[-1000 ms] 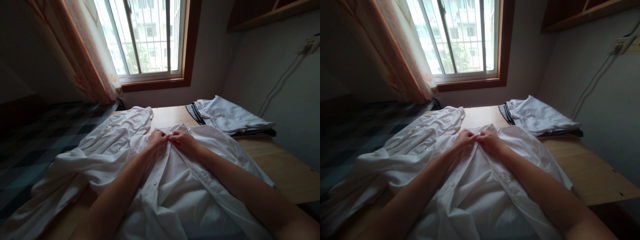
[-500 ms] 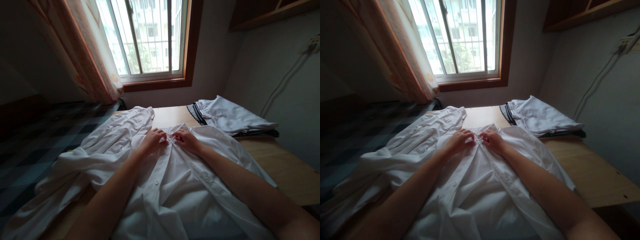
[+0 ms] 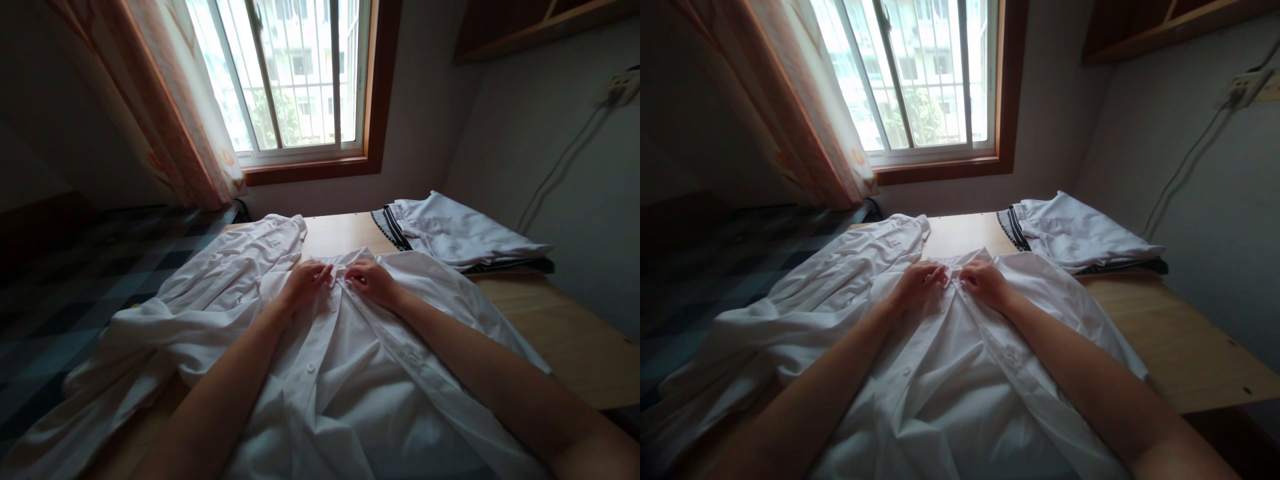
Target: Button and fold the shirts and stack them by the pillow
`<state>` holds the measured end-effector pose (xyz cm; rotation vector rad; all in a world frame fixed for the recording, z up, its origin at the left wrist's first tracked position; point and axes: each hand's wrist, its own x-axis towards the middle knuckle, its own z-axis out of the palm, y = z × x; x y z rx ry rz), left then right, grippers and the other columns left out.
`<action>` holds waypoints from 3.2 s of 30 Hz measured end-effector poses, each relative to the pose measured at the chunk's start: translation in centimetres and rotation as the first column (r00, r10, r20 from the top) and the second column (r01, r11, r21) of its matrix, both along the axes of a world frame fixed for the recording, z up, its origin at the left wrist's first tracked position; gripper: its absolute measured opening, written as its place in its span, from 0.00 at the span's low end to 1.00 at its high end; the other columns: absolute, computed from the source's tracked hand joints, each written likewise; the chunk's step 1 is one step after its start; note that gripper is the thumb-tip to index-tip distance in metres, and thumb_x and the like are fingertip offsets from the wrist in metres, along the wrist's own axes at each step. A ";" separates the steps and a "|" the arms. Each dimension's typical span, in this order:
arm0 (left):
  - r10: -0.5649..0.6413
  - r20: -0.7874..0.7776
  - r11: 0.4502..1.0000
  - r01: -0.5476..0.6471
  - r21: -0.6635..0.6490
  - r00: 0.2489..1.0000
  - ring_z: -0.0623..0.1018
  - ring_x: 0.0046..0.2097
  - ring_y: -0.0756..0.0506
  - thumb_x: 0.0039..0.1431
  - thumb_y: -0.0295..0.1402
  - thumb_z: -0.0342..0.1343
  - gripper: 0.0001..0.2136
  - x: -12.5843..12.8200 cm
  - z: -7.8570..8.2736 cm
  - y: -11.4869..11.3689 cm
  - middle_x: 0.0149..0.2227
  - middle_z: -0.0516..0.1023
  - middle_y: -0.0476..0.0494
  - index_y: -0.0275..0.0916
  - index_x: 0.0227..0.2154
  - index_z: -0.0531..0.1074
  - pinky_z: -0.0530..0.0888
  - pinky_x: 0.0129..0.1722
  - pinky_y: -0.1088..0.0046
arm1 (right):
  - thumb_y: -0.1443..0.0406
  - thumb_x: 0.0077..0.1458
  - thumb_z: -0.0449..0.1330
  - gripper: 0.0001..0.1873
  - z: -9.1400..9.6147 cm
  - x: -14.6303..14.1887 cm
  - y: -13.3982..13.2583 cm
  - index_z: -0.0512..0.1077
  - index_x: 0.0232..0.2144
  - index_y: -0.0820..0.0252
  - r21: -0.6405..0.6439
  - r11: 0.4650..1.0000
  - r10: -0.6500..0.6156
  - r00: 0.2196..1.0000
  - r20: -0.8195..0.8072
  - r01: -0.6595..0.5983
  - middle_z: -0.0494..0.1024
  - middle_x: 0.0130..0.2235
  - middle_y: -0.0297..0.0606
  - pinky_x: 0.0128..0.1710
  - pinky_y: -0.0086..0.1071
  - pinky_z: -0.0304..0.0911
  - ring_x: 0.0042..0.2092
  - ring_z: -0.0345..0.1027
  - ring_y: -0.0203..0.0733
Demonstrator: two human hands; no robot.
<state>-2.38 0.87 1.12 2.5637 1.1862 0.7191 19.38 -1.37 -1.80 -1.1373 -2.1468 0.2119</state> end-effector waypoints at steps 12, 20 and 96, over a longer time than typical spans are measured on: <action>0.001 -0.129 0.997 0.009 0.077 0.992 0.70 0.60 0.42 0.65 0.34 0.51 0.15 0.4 -2.3 0.6 0.57 0.74 0.37 0.37 0.52 0.71 0.65 0.63 0.61 | 0.69 0.54 0.63 0.17 0.6 0.7 0.2 0.77 0.47 0.59 0.050 0.999 -0.021 0.983 0.183 0.012 0.80 0.44 0.44 0.50 0.42 0.64 0.47 0.70 0.48; 0.034 -0.291 0.999 -0.039 -0.013 0.956 0.57 0.70 0.41 0.69 0.39 0.45 0.21 0.4 -2.3 0.1 0.67 0.62 0.43 0.42 0.62 0.66 0.51 0.70 0.55 | 0.70 0.60 0.59 0.12 1.2 1.5 0.1 0.79 0.43 0.57 0.054 0.996 0.059 0.955 0.291 -0.078 0.82 0.46 0.42 0.49 0.36 0.65 0.47 0.75 0.46; 0.520 -0.389 0.831 -0.555 0.027 0.760 0.78 0.35 0.42 0.60 0.53 0.50 0.22 -2.4 7.6 -0.1 0.30 0.80 0.43 0.41 0.28 0.78 0.64 0.30 0.72 | 0.65 0.70 0.45 0.16 1.5 4.8 1.8 0.72 0.43 0.58 0.477 0.816 -0.507 0.802 0.316 0.327 0.74 0.37 0.41 0.34 0.34 0.49 0.37 0.64 0.43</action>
